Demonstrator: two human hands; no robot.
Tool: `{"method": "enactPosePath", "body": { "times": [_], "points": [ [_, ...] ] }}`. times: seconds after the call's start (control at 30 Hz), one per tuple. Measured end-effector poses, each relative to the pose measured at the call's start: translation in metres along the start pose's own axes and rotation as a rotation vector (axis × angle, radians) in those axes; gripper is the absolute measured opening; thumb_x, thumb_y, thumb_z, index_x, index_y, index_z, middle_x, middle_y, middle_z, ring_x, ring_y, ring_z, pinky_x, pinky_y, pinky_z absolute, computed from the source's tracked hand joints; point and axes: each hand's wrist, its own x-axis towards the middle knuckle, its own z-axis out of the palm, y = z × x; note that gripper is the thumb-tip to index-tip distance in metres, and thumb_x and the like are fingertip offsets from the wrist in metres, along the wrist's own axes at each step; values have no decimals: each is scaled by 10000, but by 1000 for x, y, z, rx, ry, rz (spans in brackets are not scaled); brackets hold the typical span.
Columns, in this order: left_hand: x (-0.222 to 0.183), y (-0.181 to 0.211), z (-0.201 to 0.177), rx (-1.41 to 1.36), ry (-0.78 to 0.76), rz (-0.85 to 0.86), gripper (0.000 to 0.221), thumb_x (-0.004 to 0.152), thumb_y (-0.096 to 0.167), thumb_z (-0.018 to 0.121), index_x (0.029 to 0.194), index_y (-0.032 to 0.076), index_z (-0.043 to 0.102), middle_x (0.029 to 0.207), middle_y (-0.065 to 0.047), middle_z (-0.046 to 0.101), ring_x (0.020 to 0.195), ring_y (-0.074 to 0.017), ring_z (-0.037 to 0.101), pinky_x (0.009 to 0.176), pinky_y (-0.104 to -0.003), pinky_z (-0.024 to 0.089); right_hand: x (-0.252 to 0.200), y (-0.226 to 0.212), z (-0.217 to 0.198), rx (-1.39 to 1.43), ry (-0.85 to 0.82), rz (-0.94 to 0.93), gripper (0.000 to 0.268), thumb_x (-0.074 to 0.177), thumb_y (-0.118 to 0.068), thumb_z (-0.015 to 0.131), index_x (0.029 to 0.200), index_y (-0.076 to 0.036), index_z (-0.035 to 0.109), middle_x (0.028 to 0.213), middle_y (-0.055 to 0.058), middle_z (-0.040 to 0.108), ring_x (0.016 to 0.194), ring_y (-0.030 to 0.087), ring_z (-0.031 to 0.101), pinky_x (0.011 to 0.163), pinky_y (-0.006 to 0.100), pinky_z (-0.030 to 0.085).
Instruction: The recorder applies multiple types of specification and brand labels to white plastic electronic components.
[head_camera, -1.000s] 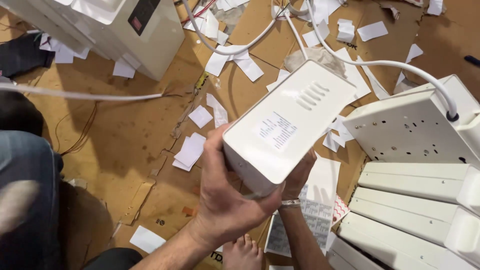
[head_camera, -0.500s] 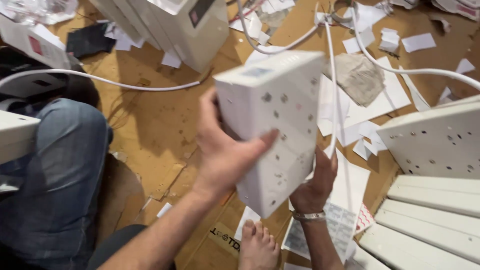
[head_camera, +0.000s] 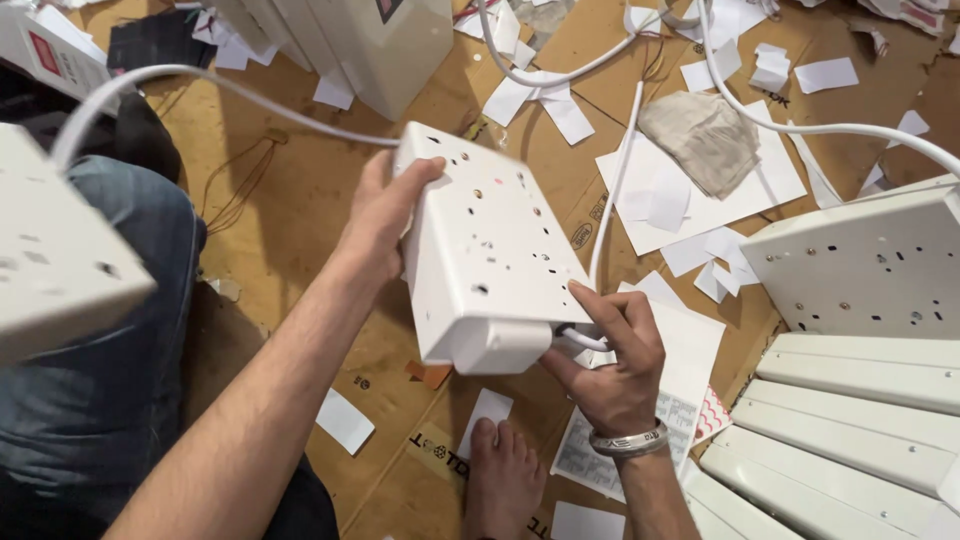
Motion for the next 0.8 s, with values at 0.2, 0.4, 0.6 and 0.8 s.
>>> {"method": "enactPosePath", "body": {
  "times": [0.2,0.4,0.6,0.8],
  "points": [
    [32,-51,27,155,-89,66,799,895,406,677,1536,19,398,1379,-248,639,1167,-325,699,905,-419,592,-4,25,1,75,-32,298,535,775,-233,879,1283,-151,731,948,22,640,797,110,627,647,264,561],
    [4,21,80,248,-359,57,783,884,502,609,1507,77,395,1433,-173,555,1267,-318,598,802,-511,641,30,50,-19,196,54,613,420,950,-377,739,1246,-79,748,927,50,732,738,91,648,605,256,542],
    [49,-8,100,454,-390,110,710,872,578,529,1404,109,537,1346,-165,657,1204,-366,672,811,-536,637,38,68,-36,88,90,569,377,985,-361,752,1183,-41,779,921,67,703,752,134,629,631,284,511],
    [73,-56,94,544,15,470,698,940,611,509,1351,68,661,1297,-313,667,1256,-457,615,1080,-479,473,64,-25,1,-202,28,-46,753,786,-307,891,1333,69,534,1225,259,622,1079,391,666,901,429,570]
  ]
}}
